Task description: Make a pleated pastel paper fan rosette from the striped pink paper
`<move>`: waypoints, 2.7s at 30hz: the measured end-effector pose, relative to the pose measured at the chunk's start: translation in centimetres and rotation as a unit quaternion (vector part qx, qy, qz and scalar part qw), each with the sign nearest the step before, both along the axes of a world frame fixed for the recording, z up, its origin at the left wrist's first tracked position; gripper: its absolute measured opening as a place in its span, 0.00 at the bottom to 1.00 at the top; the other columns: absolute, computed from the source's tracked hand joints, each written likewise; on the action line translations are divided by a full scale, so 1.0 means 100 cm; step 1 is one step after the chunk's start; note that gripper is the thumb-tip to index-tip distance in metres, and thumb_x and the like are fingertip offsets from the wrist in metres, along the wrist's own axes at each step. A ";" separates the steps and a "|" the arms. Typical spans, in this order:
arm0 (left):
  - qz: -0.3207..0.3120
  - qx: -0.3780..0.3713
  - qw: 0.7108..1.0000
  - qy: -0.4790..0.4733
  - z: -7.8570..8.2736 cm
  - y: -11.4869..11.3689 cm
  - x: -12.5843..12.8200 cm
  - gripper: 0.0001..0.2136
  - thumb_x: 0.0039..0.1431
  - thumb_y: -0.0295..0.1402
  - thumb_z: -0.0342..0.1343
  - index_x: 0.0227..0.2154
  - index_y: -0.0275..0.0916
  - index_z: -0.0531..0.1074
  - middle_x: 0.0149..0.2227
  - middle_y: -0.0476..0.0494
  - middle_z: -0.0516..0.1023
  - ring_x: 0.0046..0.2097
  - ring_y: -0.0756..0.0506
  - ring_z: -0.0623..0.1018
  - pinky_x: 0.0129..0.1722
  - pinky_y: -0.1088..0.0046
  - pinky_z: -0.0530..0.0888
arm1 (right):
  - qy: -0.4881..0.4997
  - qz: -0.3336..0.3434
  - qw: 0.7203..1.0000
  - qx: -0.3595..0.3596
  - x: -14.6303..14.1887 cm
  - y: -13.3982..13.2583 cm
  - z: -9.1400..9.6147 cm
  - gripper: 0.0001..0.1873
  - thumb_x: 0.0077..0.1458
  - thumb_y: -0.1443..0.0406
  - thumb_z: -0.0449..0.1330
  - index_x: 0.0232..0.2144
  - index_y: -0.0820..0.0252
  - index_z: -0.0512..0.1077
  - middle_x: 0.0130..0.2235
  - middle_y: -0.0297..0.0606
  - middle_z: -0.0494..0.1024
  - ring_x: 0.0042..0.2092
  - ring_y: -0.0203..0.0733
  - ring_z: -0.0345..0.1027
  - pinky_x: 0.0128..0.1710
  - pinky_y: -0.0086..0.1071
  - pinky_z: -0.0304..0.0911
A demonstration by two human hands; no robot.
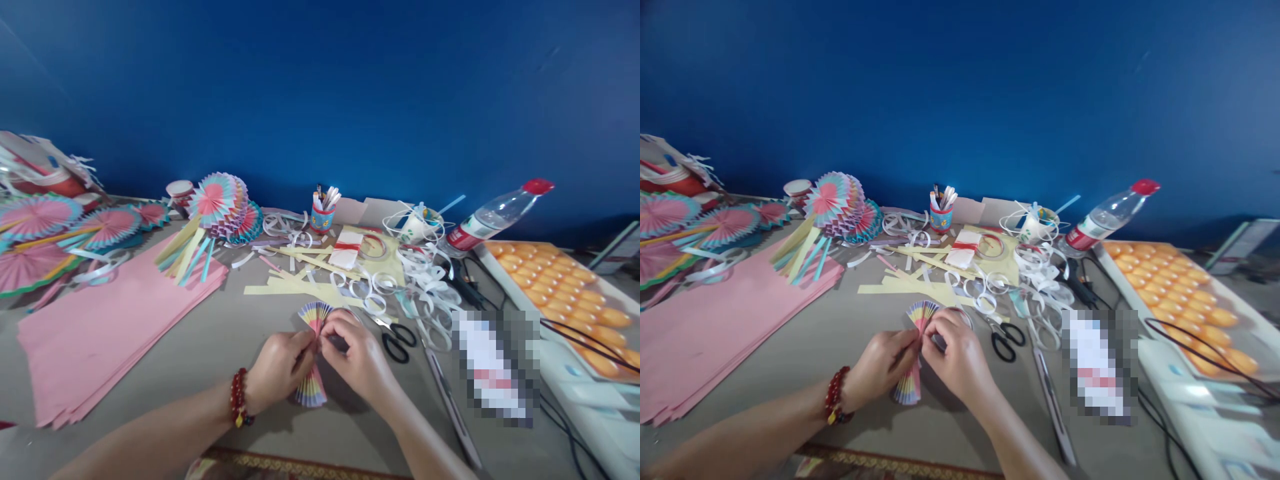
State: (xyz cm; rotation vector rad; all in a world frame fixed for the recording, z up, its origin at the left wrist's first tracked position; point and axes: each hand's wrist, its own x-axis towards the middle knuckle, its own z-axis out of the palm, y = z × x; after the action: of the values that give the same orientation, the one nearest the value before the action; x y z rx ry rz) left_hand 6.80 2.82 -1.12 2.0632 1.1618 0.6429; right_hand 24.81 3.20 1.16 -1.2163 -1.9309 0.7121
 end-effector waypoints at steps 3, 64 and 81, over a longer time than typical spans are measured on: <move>0.002 0.001 1.000 -0.001 0.001 0.000 0.000 0.09 0.63 0.28 0.45 0.26 0.41 0.60 0.22 0.51 0.66 0.24 0.50 0.66 0.27 0.75 0.57 | -0.003 0.000 1.000 -0.006 0.000 0.000 -0.001 0.08 0.52 0.74 0.54 0.27 0.57 0.65 0.33 0.35 0.70 0.37 0.40 0.66 0.38 0.32 0.61; 0.011 -0.021 1.000 -0.008 0.001 0.002 0.000 0.10 0.64 0.29 0.44 0.26 0.40 0.62 0.22 0.51 0.67 0.24 0.50 0.67 0.27 0.76 0.59 | -0.036 0.018 0.999 -0.009 0.003 0.002 0.006 0.08 0.51 0.75 0.57 0.29 0.56 0.68 0.34 0.36 0.73 0.37 0.42 0.69 0.38 0.33 0.64; 0.012 -0.025 1.000 -0.006 0.002 0.001 -0.001 0.10 0.64 0.30 0.44 0.26 0.40 0.61 0.22 0.50 0.67 0.24 0.50 0.66 0.27 0.75 0.58 | -0.078 0.012 0.997 0.016 0.004 0.001 0.000 0.07 0.54 0.73 0.56 0.29 0.56 0.67 0.34 0.38 0.74 0.37 0.43 0.69 0.37 0.33 0.64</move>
State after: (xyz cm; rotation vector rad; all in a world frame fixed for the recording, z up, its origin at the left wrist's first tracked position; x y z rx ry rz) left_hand 6.74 2.96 -0.87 2.0041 1.1849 0.6306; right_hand 25.17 3.33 1.15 -1.2641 -2.0787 0.6113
